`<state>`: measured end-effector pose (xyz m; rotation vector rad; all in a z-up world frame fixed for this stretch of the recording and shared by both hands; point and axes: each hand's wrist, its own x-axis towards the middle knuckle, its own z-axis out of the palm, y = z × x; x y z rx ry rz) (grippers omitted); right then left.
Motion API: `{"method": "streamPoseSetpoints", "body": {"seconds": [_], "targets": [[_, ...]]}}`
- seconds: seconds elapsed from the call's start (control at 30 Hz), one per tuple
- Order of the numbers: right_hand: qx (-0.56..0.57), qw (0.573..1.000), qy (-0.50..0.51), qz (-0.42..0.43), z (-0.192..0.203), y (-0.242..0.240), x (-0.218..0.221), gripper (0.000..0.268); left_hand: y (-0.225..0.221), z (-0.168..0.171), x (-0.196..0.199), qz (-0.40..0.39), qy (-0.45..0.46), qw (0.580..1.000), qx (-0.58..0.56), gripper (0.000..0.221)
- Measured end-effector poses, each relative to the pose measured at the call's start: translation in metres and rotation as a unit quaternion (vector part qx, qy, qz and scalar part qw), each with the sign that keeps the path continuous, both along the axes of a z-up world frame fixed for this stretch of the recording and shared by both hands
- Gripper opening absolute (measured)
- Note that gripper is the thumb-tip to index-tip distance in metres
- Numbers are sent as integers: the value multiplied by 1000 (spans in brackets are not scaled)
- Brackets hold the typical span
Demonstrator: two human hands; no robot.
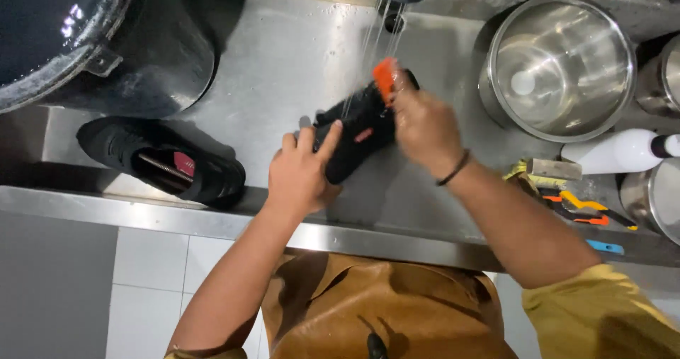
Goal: Scrubbing and rinsing the sole of a black sneaker in a sink using a small cleaning tool.
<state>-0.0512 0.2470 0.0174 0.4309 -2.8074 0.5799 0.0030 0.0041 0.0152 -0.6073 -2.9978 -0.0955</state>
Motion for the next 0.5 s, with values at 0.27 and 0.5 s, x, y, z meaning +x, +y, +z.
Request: {"method": "streamPoseSetpoints", "body": {"seconds": [0.27, 0.5], "targets": [[-76, 976, -205, 6, -23, -18, -16, 52, 3, 13, -30, 46, -74, 983, -159, 113], [-105, 969, -221, 30, 13, -59, -3, 52, 10, -1, -45, 73, -109, 971, -199, 110]]}}
